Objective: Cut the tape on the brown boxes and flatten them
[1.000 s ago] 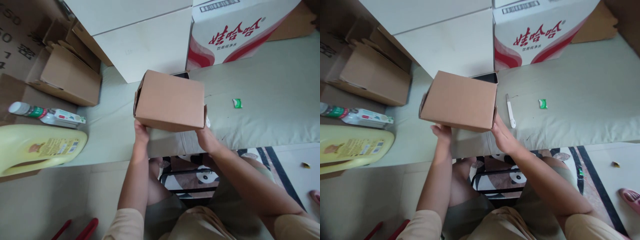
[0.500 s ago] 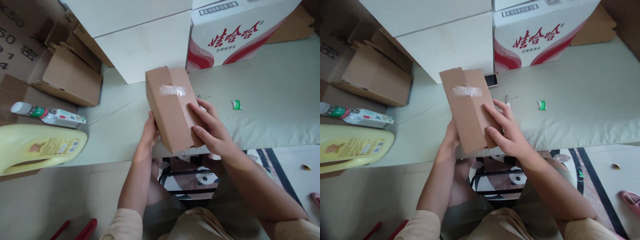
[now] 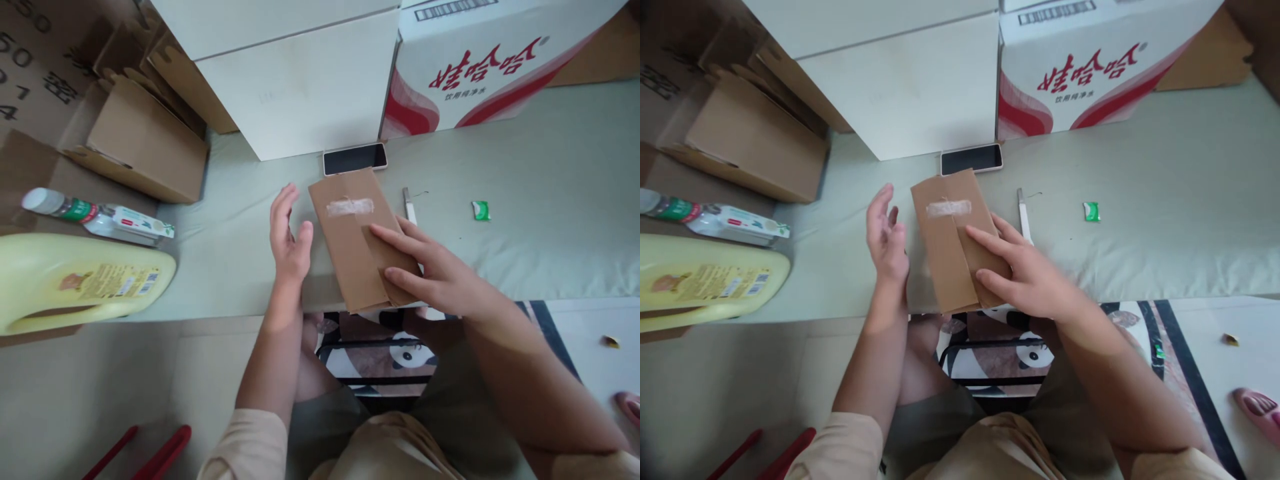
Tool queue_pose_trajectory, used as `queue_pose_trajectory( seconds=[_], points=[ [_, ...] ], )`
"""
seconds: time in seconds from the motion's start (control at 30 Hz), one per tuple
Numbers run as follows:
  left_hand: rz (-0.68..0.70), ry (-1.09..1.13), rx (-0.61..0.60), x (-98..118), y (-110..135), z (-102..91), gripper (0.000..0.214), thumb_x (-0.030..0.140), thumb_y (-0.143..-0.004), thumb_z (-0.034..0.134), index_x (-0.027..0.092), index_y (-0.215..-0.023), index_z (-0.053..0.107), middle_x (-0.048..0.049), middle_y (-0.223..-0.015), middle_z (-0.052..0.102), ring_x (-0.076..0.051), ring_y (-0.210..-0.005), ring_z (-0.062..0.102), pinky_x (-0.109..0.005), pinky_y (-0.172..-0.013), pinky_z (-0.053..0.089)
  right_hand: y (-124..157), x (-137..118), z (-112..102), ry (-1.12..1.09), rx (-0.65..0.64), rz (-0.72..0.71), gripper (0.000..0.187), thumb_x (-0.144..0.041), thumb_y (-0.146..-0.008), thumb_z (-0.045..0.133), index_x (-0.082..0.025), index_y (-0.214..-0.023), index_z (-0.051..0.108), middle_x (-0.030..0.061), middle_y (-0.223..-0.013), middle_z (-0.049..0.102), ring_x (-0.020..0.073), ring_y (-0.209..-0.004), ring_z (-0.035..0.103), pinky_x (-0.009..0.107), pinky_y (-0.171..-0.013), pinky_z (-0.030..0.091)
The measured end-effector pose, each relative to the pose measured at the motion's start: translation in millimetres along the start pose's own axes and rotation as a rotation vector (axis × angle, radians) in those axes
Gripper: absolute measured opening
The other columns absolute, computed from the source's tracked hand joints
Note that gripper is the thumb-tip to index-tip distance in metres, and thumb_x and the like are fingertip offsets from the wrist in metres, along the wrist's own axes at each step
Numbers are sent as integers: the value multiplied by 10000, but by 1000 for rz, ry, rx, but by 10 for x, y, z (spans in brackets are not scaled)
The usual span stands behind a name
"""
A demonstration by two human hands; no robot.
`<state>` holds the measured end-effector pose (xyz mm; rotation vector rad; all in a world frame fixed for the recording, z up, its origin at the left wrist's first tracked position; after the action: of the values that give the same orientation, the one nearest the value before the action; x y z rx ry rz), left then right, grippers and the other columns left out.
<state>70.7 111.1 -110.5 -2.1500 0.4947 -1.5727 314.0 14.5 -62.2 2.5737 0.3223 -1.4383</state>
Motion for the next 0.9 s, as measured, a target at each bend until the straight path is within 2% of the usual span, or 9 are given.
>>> queue_pose_trajectory(
  seconds=[0.03, 0.1, 0.2, 0.27, 0.37, 0.6, 0.73, 0.9],
  points=[
    [85, -1, -59, 32, 2, 10, 566, 696, -979, 515, 368, -1438, 562, -67, -1627, 499, -291, -1571, 414, -498, -1280, 368, 1, -22, 19, 2, -17, -11, 662, -432, -952, 613, -347, -1597, 492, 40, -1760, 282, 338, -1640, 267, 552, -1318, 318],
    [155, -25, -173, 69, 29, 48, 510, 641, -1010, 507, 400, -1456, 562, -38, -1694, 407, -291, -1613, 343, -506, -1320, 306, 1, -49, 38, 4, -40, -14, 666, -413, -951, 612, -316, -1599, 493, 50, -1761, 279, 330, -1641, 269, 534, -1322, 317],
    [120, -40, -278, 75, 82, 115, 509, 623, -1031, 471, 400, -1482, 545, -32, -1758, 281, -299, -1629, 309, -507, -1324, 304, -4, -44, 35, 8, -16, 4, 666, -406, -945, 618, -293, -1591, 508, 64, -1751, 305, 339, -1628, 299, 532, -1317, 329],
    [76, -50, -293, 66, 106, 149, 515, 638, -1035, 435, 370, -1452, 577, -39, -1771, 247, -302, -1626, 313, -497, -1323, 315, -8, -33, 33, 18, 0, 5, 661, -413, -943, 617, -288, -1585, 518, 73, -1746, 316, 347, -1617, 323, 540, -1305, 348],
    [43, -73, -238, 59, 122, 189, 535, 663, -1031, 400, 324, -1356, 657, -48, -1753, 276, -309, -1616, 327, -504, -1329, 313, -3, -45, 27, 75, 24, -5, 639, -425, -950, 597, -281, -1570, 540, 90, -1743, 319, 359, -1599, 359, 557, -1291, 367],
    [75, -79, -105, 69, 149, 277, 558, 631, -1052, 355, 281, -1254, 740, -76, -1659, 415, -326, -1557, 418, -552, -1311, 332, 32, -140, 9, 288, 68, 34, 599, -400, -971, 527, -300, -1561, 555, 101, -1727, 353, 398, -1513, 488, 616, -1228, 443],
    [96, -62, -51, 66, 149, 290, 544, 609, -1054, 370, 278, -1224, 767, -76, -1618, 458, -335, -1529, 443, -562, -1304, 333, 32, -161, 12, 318, 75, 49, 592, -385, -978, 490, -302, -1561, 556, 102, -1720, 369, 396, -1492, 514, 623, -1211, 459],
    [120, -64, -3, 67, 129, 301, 536, 607, -1041, 408, 260, -1161, 800, -87, -1548, 503, -336, -1473, 501, -556, -1257, 403, 31, -168, 16, 291, 74, 63, 579, -394, -983, 494, -305, -1550, 570, 102, -1718, 371, 407, -1486, 516, 636, -1215, 447]
  ],
)
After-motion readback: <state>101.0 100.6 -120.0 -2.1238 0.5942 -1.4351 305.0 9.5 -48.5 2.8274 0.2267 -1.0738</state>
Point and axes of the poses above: each hand's wrist, its own y-axis away from the middle knuckle, its own z-axis out of the palm, x = y × z, the point moved 3 cm from there along -y, towards the middle knuckle
